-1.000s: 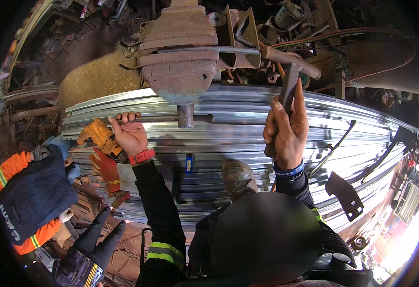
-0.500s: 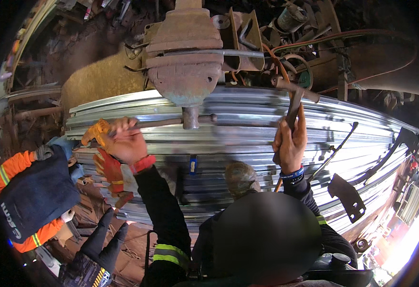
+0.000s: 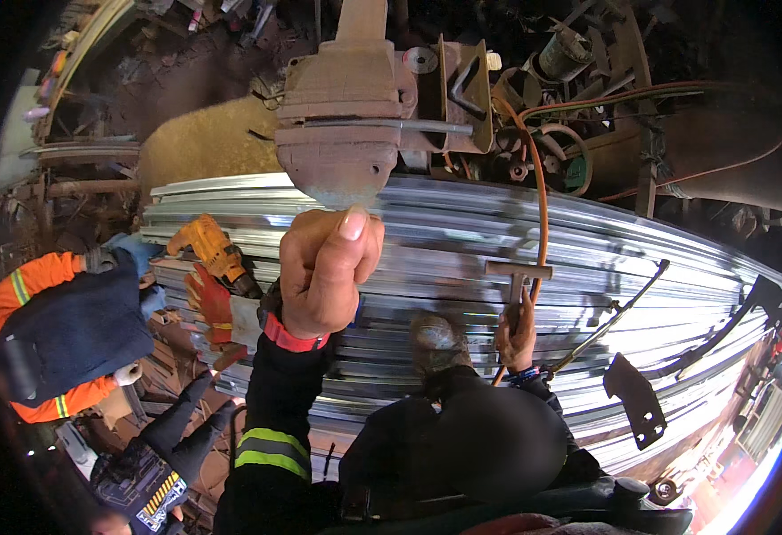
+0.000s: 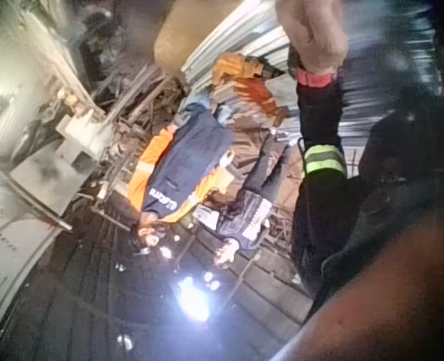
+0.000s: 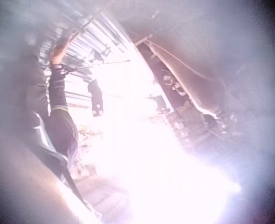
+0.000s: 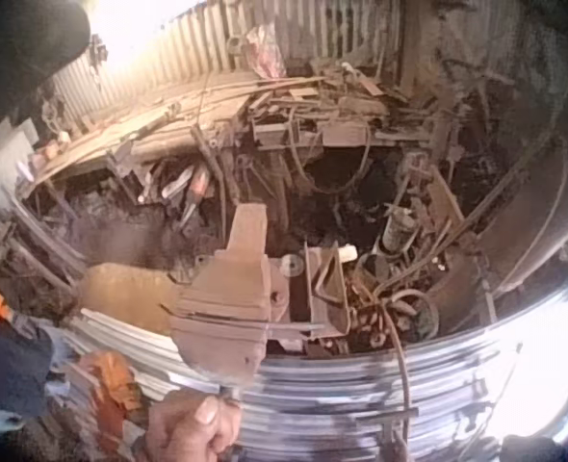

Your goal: The person uses a welding torch to heat a metal component clamped in a vise, then uses a hammer to strike the heated area. The person repeats the heating and hammering process on the metal piece.

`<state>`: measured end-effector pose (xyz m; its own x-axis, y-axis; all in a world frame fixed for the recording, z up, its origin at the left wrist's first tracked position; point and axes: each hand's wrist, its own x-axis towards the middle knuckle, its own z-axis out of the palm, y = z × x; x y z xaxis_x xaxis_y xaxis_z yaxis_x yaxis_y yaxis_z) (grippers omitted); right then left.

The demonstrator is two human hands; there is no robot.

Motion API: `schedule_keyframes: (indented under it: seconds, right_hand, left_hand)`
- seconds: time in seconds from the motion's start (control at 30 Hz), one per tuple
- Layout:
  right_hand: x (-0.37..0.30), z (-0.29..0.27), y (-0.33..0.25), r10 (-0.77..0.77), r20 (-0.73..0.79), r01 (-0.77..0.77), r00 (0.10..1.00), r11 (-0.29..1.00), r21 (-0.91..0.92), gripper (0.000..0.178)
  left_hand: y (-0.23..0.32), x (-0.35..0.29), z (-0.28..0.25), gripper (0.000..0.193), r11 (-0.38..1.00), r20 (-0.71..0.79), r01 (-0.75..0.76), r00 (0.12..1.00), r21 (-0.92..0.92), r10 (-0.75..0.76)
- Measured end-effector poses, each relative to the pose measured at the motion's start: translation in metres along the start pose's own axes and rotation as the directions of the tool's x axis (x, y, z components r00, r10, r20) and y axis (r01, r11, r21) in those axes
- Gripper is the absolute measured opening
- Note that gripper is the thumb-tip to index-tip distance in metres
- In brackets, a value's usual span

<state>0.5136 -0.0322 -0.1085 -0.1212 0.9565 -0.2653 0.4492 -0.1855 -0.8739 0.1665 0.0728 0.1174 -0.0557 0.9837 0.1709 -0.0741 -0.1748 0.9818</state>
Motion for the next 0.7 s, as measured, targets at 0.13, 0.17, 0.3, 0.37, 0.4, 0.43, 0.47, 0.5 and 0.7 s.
schedule_keyframes:
  seconds: [0.13,0.17,0.3,0.37,0.4,0.43,0.47,0.5,0.7]
  right_hand:
    - [-0.008,0.011,0.001,-0.036,0.115,0.028,0.993,0.997,0.07,0.063]
    - [-0.005,0.014,0.003,-0.043,0.123,0.039,0.991,0.999,0.03,0.063]
    - [0.001,0.011,0.0,-0.028,0.177,0.056,0.984,0.985,-0.16,0.059]
    - [0.003,0.01,0.004,-0.107,0.173,0.15,0.979,0.954,-0.261,0.058]
    - [0.007,0.011,-0.004,-0.087,0.192,0.164,0.977,0.888,-0.429,0.059]
    - [0.012,0.008,-0.011,-0.05,0.25,0.185,0.967,0.811,-0.555,0.06]
    - [0.018,0.002,-0.02,-0.005,0.301,0.214,0.954,0.715,-0.666,0.061]
    - [0.024,-0.001,-0.025,0.052,0.338,0.241,0.94,0.603,-0.76,0.062]
    - [0.045,0.001,-0.019,-0.159,0.354,0.37,0.922,0.636,-0.677,0.047]
  left_hand:
    - [0.016,0.009,-0.013,0.055,0.986,0.236,0.124,0.961,0.113,-0.147]
    - [0.022,0.02,-0.014,0.057,0.985,0.35,0.126,0.923,0.117,-0.16]
    - [0.024,0.047,-0.019,0.06,0.986,0.676,0.141,0.718,0.09,-0.165]
    - [0.029,0.057,-0.023,0.055,0.974,0.771,0.202,0.603,0.098,-0.203]
    - [0.032,0.059,-0.025,0.055,0.962,0.79,0.234,0.559,0.143,-0.253]
    - [0.033,0.062,-0.022,0.057,0.955,0.813,0.269,0.525,0.124,-0.253]
    - [0.033,0.065,-0.019,0.059,0.946,0.834,0.305,0.49,0.107,-0.252]
    - [0.032,0.069,-0.015,0.062,0.935,0.858,0.343,0.449,0.09,-0.247]
    - [0.045,0.059,-0.005,0.056,0.887,0.628,0.34,0.627,0.312,-0.461]
